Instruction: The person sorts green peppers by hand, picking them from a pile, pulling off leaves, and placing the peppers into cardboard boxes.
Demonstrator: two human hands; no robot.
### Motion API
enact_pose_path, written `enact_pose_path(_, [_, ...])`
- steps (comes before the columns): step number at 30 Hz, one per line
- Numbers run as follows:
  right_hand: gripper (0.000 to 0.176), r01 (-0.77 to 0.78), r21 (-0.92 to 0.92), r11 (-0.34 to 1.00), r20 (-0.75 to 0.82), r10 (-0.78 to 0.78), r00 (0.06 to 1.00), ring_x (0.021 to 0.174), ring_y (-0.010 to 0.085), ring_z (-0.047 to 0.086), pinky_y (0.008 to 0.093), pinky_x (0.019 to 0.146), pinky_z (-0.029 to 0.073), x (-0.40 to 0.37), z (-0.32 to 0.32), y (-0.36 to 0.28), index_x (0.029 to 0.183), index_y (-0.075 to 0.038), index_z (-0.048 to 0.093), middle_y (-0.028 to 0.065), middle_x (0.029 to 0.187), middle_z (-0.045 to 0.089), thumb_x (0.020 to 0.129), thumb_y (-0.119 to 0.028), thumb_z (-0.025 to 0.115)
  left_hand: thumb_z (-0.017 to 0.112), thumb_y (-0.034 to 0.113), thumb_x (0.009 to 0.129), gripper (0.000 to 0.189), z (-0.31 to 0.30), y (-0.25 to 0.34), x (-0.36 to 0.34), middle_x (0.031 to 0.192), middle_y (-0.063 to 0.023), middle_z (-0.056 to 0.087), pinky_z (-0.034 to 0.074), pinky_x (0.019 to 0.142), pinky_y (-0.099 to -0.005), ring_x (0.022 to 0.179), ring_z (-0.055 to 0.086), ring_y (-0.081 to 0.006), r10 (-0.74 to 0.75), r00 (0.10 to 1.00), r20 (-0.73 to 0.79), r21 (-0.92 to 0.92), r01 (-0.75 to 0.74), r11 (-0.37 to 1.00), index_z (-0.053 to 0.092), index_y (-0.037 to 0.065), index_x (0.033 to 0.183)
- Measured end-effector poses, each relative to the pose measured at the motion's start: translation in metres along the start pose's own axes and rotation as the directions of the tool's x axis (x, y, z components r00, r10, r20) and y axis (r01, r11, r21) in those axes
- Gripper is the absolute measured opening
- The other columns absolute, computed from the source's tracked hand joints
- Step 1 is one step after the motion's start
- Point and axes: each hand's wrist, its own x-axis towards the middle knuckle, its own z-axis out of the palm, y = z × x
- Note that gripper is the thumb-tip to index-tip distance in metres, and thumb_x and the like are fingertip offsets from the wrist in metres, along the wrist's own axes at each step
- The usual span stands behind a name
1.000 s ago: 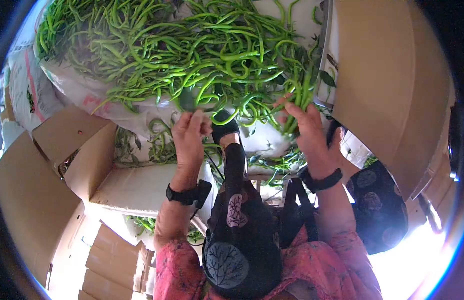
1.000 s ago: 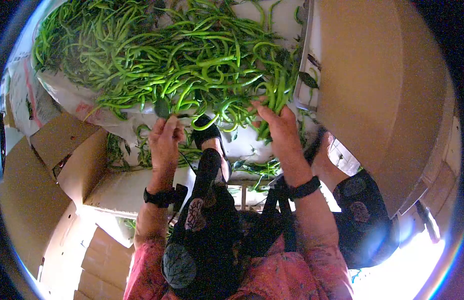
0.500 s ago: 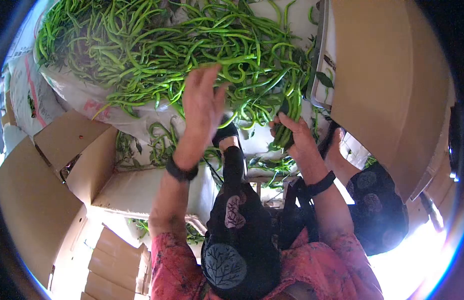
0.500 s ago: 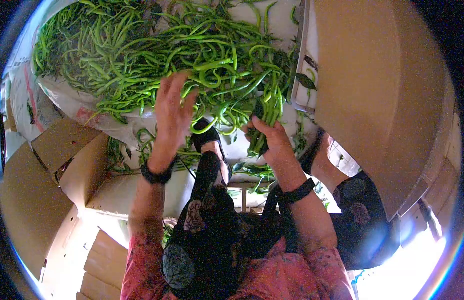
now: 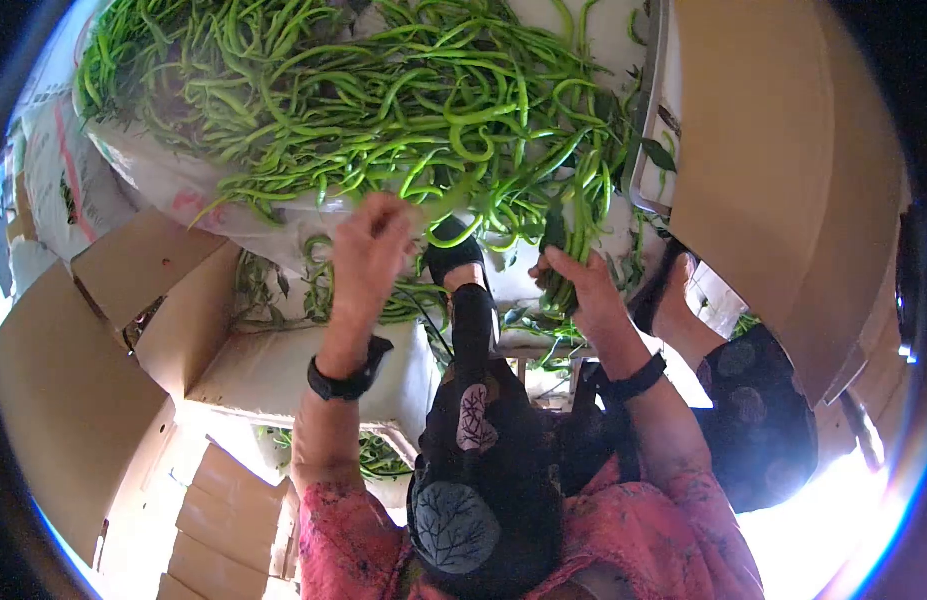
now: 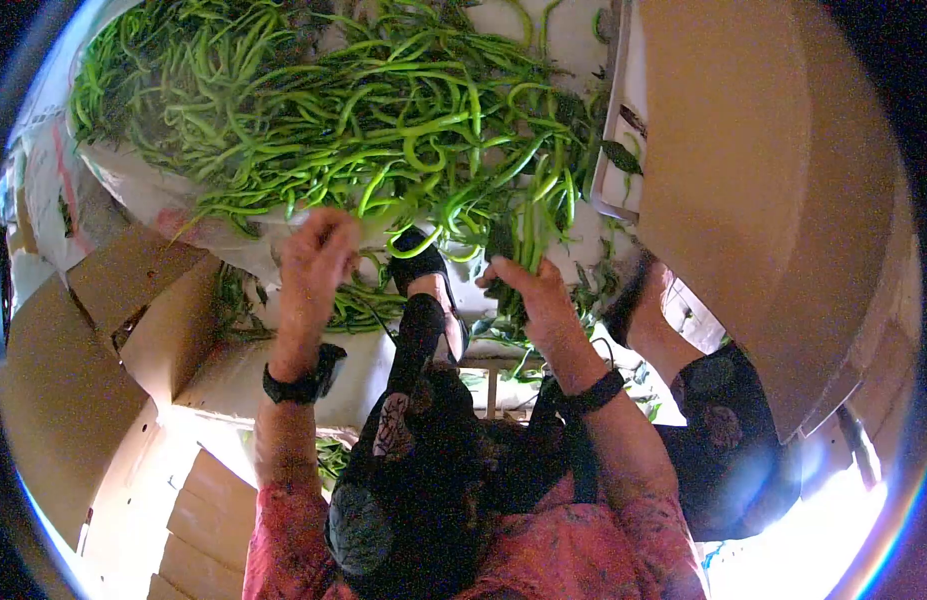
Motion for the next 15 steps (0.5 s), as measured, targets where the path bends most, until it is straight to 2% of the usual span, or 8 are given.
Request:
enact_pose_path(2, [0.025,-0.118,0.058,0.991,-0.007,0.118,0.993,0.077,0.0179,0.064,0.0319,0.073,0.052,0.000,0.003,0.021,0.107,-0.004,0.062,0.0061,0.095,0.067,0.087,-0.019,0.068,0.067,0.013,0.087,0.012,0.012,-0.009,-0.018,0.073,-0.0020,0.062,0.047,0.055,-0.0229,0.062,0.056,-0.0082,-0.095,0.978,0.187,-0.126,0.120,0.985,0.063,0.002,0.090])
enact_pose_path(5, [0.030,-0.353,0.435,0.828,0.105,0.342,0.934,0.077,0.0145,0.063,0.0269,0.069,0.052,-0.010,0.041,-0.023,0.111,-0.004,0.061,0.0017,0.096,0.067,0.087,-0.020,0.069,0.070,0.013,0.086,0.013,0.049,-0.027,-0.047,0.074,-0.0022,0.063,0.048,0.056,-0.0234,0.065,0.060,-0.0088,-0.040,0.928,0.370,-0.159,0.105,0.982,0.063,0.002,0.089])
enact_pose_path(6, [0.030,-0.356,0.433,0.828,0.109,0.344,0.933,0.077,0.0145,0.063,0.0269,0.069,0.052,-0.008,0.042,-0.024,0.111,-0.004,0.061,0.0017,0.096,0.067,0.087,-0.020,0.069,0.072,0.011,0.084,0.014,0.057,-0.021,-0.052,0.078,-0.0032,0.064,0.050,0.060,-0.0232,0.068,0.061,-0.0079,-0.159,0.884,0.441,-0.188,0.264,0.946,0.063,0.002,0.089])
enact_pose_path(9, [0.028,-0.331,0.377,0.865,-0.024,0.367,0.930,0.078,0.0144,0.063,0.0280,0.071,0.052,-0.003,0.030,-0.029,0.107,-0.004,0.062,0.0030,0.095,0.067,0.086,-0.020,0.069,0.067,0.009,0.083,0.014,0.055,-0.031,-0.025,0.080,-0.0120,0.065,0.052,0.063,-0.0321,0.072,0.065,-0.0185,0.225,0.882,0.413,0.044,-0.266,0.963,0.063,0.000,0.093])
enact_pose_path(10, [0.027,-0.311,0.366,0.877,0.002,0.334,0.943,0.079,0.0149,0.063,0.0281,0.073,0.052,-0.003,0.018,-0.036,0.105,-0.003,0.062,0.0045,0.094,0.067,0.084,-0.019,0.069,0.066,0.008,0.082,0.014,0.054,-0.040,-0.005,0.084,-0.0150,0.066,0.052,0.064,-0.0333,0.074,0.066,-0.0226,0.387,0.851,0.355,0.105,-0.447,0.888,0.063,-0.001,0.093])
enact_pose_path(11, [0.027,-0.291,0.353,0.889,0.034,0.299,0.954,0.080,0.0155,0.063,0.0282,0.074,0.051,-0.002,0.008,-0.044,0.103,-0.002,0.062,0.0060,0.093,0.067,0.082,-0.017,0.069,0.062,0.007,0.083,0.016,0.060,-0.063,0.023,0.088,-0.0176,0.064,0.052,0.064,-0.0367,0.075,0.065,-0.0309,0.690,0.717,0.104,0.299,-0.684,0.665,0.062,0.001,0.098])
enact_pose_path(13, [0.026,-0.241,0.473,0.847,0.042,0.251,0.967,0.080,0.0178,0.063,0.0286,0.073,0.050,0.002,0.007,-0.062,0.101,0.000,0.061,0.0088,0.086,0.065,0.080,-0.014,0.068,0.062,0.008,0.081,0.022,0.060,-0.060,0.057,0.089,-0.0149,0.061,0.052,0.062,-0.0400,0.072,0.063,-0.0310,0.681,0.725,0.102,0.643,-0.571,0.511,0.060,0.004,0.102])
enact_pose_path(15, [0.026,-0.191,0.472,0.861,0.028,0.202,0.979,0.079,0.0183,0.062,0.0298,0.073,0.050,0.005,0.004,-0.066,0.101,0.000,0.060,0.0086,0.084,0.063,0.080,-0.014,0.067,0.062,0.009,0.080,0.028,0.066,-0.070,0.085,0.086,-0.0140,0.059,0.052,0.061,-0.0417,0.072,0.063,-0.0311,0.630,0.755,0.183,0.756,-0.517,0.401,0.058,0.007,0.108])
